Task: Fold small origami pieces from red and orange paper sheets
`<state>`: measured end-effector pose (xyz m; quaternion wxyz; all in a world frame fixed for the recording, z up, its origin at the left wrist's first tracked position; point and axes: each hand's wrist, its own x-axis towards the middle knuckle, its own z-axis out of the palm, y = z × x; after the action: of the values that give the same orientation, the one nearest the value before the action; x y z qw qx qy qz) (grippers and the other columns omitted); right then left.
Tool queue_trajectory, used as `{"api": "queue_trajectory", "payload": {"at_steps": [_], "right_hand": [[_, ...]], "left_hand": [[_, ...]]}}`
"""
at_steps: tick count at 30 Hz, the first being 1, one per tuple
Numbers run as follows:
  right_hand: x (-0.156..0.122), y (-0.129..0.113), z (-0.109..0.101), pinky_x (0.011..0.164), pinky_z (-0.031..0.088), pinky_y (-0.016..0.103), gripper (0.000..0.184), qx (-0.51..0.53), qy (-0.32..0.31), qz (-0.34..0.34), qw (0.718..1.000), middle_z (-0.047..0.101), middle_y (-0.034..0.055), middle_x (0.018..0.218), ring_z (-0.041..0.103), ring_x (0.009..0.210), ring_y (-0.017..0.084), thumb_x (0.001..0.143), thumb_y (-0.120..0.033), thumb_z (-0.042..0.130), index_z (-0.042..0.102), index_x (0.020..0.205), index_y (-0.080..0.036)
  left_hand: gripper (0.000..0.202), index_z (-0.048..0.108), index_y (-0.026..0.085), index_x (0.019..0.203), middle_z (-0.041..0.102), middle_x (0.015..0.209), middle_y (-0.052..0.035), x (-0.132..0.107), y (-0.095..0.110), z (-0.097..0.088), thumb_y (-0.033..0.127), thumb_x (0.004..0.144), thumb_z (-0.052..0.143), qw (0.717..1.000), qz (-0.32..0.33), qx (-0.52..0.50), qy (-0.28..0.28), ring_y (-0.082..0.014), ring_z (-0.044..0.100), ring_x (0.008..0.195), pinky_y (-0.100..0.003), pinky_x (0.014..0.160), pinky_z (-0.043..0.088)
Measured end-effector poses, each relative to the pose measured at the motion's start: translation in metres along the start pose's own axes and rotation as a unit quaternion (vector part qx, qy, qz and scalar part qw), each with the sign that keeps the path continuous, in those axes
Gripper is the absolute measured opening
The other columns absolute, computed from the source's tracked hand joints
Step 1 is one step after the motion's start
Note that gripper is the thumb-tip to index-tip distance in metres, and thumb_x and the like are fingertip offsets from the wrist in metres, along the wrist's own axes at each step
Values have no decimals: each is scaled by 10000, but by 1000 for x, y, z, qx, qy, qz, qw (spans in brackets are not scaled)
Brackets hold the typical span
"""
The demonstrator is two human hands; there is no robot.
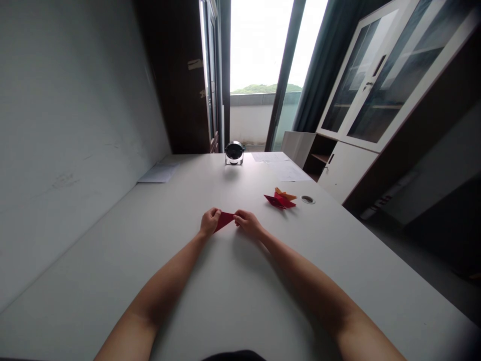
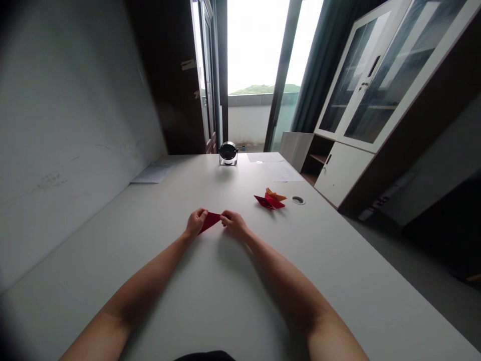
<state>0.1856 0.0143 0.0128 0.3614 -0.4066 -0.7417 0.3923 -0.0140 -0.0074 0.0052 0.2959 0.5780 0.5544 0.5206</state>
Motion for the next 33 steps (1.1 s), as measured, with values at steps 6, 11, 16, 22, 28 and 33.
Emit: {"api": "queue_trajectory", "payload": {"at_steps": [6,11,16,22,28,33], "right_hand": [[0,2,1,592,406,234,207,5,0,-2,1000,657,-6,658,560,596,131,872,-358,528,628,786,-200],[0,1,0,593,408,234,210,0,-1,4,1000,661,-4,659,564,597,133,870,-365,530,633,793,-199],[-1,-1,0,599,409,232,213,-3,1,0,1000,664,-3,662,565,600,131,876,-361,527,632,793,-196],[-1,-1,0,593,407,232,213,-8,5,4,1000,663,-5,661,568,600,132,878,-365,529,637,796,-200],[0,0,1,591,408,230,204,-2,2,3,1000,661,-7,661,562,592,128,875,-357,530,630,797,-198],[0,2,1,583,397,228,204,-3,0,-7,1000,652,-9,655,550,588,125,875,-351,525,623,786,-196]], "left_hand": [[314,617,176,730,631,670,-16,0,0,0,436,868,507,1000,-2,0,3,-145,549,614,-241,566,393],[316,623,179,738,639,679,-18,0,-2,0,432,877,496,1000,2,12,-1,-148,554,626,-243,575,394],[318,615,184,733,633,676,-14,0,-2,0,438,881,494,1000,-2,9,0,-148,550,624,-242,570,386],[310,607,182,721,628,670,-11,-1,1,0,439,866,511,1000,-5,-7,2,-143,537,610,-243,569,381],[311,610,181,716,621,658,-11,-1,3,0,436,864,512,1000,-7,1,1,-144,532,604,-243,565,381],[313,607,181,704,612,651,-8,0,2,0,427,867,505,1000,1,9,4,-145,533,618,-245,579,386]]}}
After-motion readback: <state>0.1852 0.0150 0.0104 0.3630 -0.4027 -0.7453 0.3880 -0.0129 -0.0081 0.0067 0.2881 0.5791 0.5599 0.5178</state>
